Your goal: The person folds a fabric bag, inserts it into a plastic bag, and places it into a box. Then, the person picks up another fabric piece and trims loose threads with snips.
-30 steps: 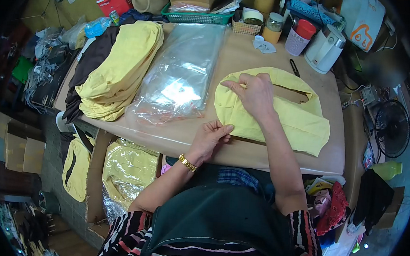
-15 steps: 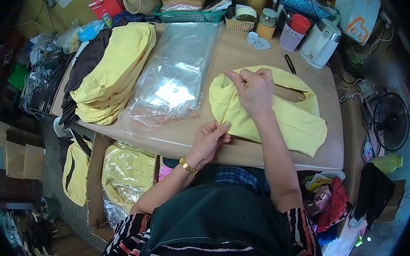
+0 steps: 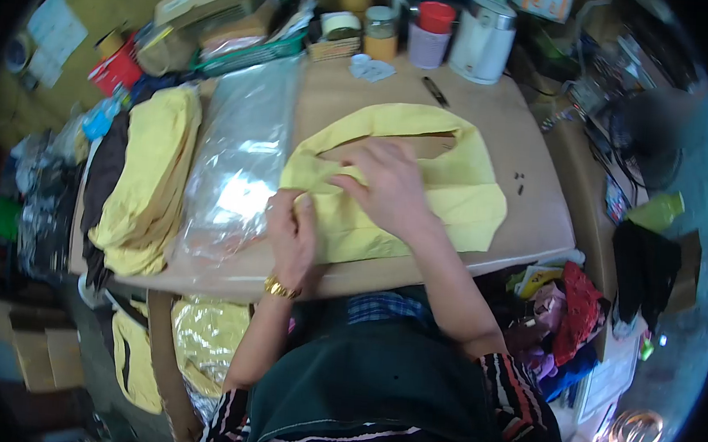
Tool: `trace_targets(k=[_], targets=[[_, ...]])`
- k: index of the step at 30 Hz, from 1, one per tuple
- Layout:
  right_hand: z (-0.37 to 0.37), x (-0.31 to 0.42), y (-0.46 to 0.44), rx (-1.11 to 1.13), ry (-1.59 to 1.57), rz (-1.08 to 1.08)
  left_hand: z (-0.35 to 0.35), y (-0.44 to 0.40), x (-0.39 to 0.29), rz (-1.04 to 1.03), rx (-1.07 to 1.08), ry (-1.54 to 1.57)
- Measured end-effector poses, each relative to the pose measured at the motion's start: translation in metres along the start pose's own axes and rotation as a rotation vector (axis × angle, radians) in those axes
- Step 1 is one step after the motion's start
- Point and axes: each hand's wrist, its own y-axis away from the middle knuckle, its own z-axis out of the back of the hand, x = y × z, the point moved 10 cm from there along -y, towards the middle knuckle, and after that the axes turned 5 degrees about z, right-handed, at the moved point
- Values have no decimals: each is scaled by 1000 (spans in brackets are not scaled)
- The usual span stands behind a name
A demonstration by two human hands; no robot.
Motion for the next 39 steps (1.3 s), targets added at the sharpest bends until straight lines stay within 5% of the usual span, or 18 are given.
trace_targets(k=[3, 5, 8, 11, 20, 22, 27, 29, 31, 33, 35, 39], targets=[[98, -72, 58, -100, 310, -267, 2, 2, 1, 55, 47, 33], [133, -138, 119, -189, 52, -654, 7, 0, -1, 47, -14, 71], [107, -165, 154, 3, -134, -833, -4, -4, 5, 93, 16, -2], [112, -158, 137, -21, 111, -644, 8, -21, 20, 48, -5, -222], [67, -177, 162, 74, -27, -804, -2, -40, 42, 147, 165, -605], [66, -175, 160, 41, 16, -716, 2, -39, -45, -368, -128, -633], [59, -152, 141, 123, -25, -642, -150, -4, -136, -478, 418, -315], [103, -122, 131, -289, -63, -524, -189, -5, -144, -500, 495, -297], [128, -117, 151, -363, 38, -594, -236, 4, -114, -272, 882, -346], [156, -109, 178, -444, 136, -662, -220, -1, -142, -428, 706, -211], [117, -120, 224, -283, -481, -1068, -205, -9, -155, -341, 680, -137], [70, -94, 239, -396, -938, -1216, -195, -9, -169, -316, 657, -96]])
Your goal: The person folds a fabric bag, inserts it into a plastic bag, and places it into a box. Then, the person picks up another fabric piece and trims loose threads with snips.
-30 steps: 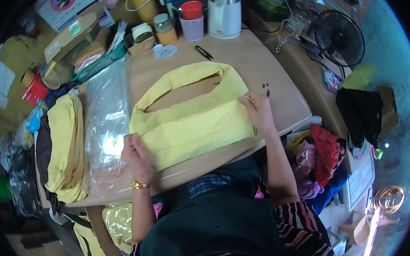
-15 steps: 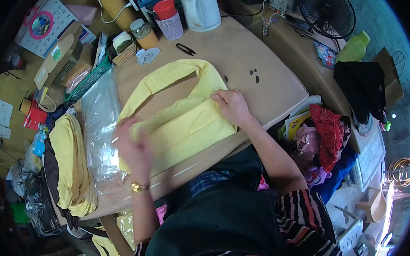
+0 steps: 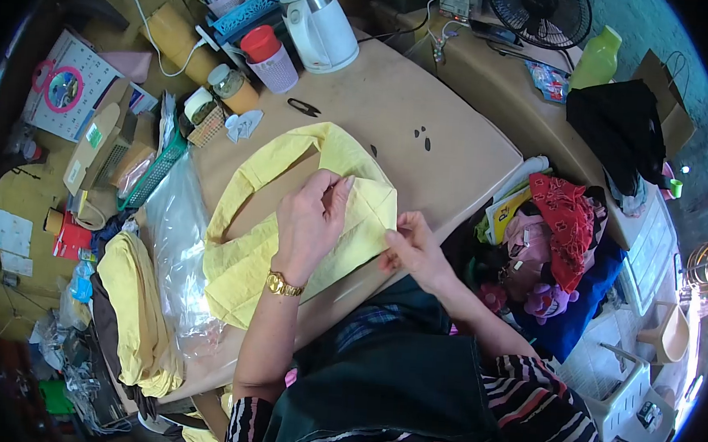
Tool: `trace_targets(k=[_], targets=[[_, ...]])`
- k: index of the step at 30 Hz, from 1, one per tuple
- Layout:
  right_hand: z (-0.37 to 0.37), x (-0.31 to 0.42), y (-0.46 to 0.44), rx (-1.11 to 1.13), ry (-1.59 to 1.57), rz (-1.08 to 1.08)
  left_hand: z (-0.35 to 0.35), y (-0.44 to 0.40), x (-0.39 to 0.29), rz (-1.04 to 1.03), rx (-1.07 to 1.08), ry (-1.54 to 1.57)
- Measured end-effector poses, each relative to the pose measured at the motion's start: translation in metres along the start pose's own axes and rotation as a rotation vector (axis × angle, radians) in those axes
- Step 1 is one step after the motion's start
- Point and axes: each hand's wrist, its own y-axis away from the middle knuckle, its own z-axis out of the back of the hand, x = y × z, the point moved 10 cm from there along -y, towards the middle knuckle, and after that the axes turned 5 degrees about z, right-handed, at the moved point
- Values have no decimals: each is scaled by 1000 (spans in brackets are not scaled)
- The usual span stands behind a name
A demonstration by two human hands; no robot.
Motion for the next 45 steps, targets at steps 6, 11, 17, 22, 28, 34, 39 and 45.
trace_targets(k=[6, 11, 17, 22, 28, 34, 39, 45], targets=[[5, -6, -3, -24, -305, 50, -14, 1, -2, -207, -86, -101], [63, 1, 14, -107, 110, -43, -19, 15, -17, -335, -22, -102], [-7, 151, 7, -67, 1047, 803, 28, 57, 48, 109, 406, -384], [-79, 101, -55, 657, 1405, 661, 75, 98, 104, 216, 416, -509], [-82, 113, -45, 739, 1446, 898, 113, 135, 129, 271, 313, -455], [-60, 82, -41, 856, 1555, 820, 93, 152, 148, 154, 198, -437], [-51, 65, -29, 738, 1517, 1111, 74, 162, 174, 54, 87, -419], [-48, 59, -35, 655, 1724, 1068, 80, 157, 180, 97, 118, -361]])
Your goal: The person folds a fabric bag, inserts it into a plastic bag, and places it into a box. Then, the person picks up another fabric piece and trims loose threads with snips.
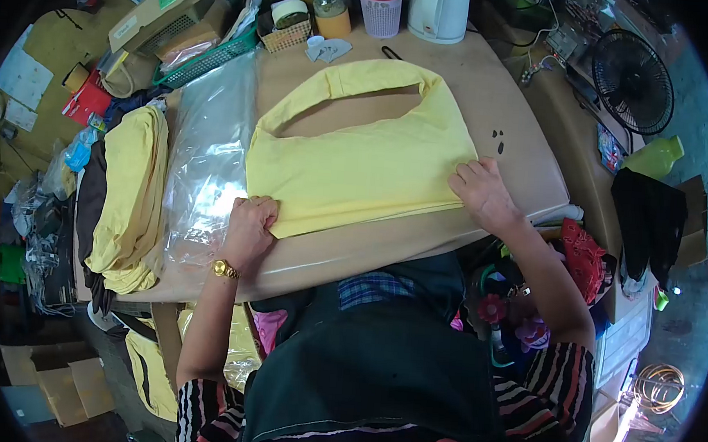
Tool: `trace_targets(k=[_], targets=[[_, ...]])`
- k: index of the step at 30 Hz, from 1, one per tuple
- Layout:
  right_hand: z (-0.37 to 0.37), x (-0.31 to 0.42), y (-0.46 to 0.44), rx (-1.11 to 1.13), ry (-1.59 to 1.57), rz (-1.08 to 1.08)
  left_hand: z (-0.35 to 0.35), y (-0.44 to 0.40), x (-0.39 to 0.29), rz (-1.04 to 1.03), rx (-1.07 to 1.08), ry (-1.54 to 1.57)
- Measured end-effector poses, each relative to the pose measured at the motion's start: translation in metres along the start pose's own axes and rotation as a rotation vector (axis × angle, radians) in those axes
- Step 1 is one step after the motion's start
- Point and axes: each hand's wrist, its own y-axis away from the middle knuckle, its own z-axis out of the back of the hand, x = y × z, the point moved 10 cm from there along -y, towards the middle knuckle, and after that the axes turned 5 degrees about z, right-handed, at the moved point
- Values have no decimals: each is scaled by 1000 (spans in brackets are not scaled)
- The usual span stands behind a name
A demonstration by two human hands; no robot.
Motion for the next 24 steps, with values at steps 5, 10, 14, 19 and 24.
trace_targets(k=[5, 10, 14, 19, 24], targets=[[58, -15, 3, 2, -136, -321, 48, 11, -33, 201, 135, -51], [35, 5, -58, -196, -311, -422, -4, -30, -84, 240, 7, -245], [-29, -7, -75, 18, -52, -476, -37, -48, -45, 337, 23, -298], [-47, -10, -70, -4, -101, -475, -47, -53, -27, 338, 15, -231], [-60, -14, -66, 47, -124, -492, -47, -55, -24, 327, 21, -194]])
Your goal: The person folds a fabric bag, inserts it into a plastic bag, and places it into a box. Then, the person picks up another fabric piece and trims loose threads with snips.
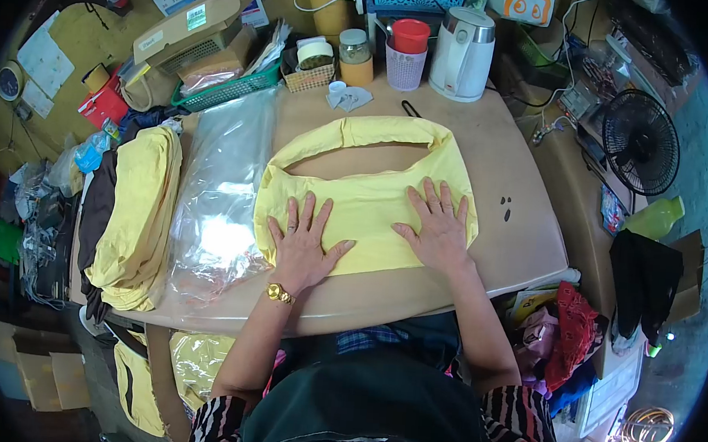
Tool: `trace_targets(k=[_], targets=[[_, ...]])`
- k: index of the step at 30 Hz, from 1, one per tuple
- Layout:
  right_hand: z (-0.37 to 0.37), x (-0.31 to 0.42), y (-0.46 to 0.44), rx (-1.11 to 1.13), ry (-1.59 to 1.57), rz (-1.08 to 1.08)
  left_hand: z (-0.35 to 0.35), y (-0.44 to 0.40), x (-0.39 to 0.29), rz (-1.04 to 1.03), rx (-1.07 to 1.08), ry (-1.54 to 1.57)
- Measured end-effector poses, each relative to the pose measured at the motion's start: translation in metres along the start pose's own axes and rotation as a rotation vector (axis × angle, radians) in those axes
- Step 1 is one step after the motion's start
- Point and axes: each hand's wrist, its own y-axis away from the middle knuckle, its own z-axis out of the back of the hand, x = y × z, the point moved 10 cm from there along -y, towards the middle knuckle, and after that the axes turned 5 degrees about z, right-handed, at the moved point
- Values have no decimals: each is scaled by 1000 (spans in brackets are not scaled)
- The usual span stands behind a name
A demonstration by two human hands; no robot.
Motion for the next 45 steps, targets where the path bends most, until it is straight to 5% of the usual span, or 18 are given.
trace_targets(k=[9, 12, 15, 17, 20, 24, 26, 27, 29, 31, 34, 36, 38, 39, 41, 42, 44, 45], targets=[[16, 6, 64, 123, -54, 53, 6, 72, -3, 60, 177, -8], [19, -37, 53, 46, 252, -140, 7, 72, -4, 35, 120, -30], [30, -13, 39, -43, 160, -147, 6, 71, -5, 78, 195, -15], [31, 77, 40, 58, -105, 108, 3, 72, -8, 51, 198, -20], [-4, 76, 66, 178, -86, 203, 1, 71, -9, 35, 209, -35], [67, -80, 90, -118, 317, -343, -2, 72, -3, 34, 258, -71], [74, -141, 122, -76, -307, -435, 4, 73, -13, 34, 290, -74], [79, -139, 129, -77, -308, -447, 10, 74, -25, -5, 356, -24], [88, -100, 127, -94, -540, -146, 12, 74, -49, -57, 418, 21], [88, -83, 120, -92, -503, -114, 18, 87, -106, -372, 335, 9], [97, -60, 107, -229, -503, 140, 3, 80, -111, -479, 206, -78], [93, -58, 96, -129, -542, 118, 9, 84, -115, -533, 174, -166], [84, -55, 84, -26, -579, 110, 51, 89, -123, -523, 47, 336], [82, -55, 79, -32, -617, 113, 48, 91, -131, -518, 44, 332], [77, -51, 73, -30, -661, 127, 14, 126, -189, -863, 534, 560], [69, -51, 72, 37, -713, 102, 7, 122, -203, -852, 528, 561], [59, -53, 70, 106, -760, 79, 11, 101, -219, -818, 134, 332], [59, -50, 71, 99, -563, 152, 5, 100, -222, -819, 133, 333]])
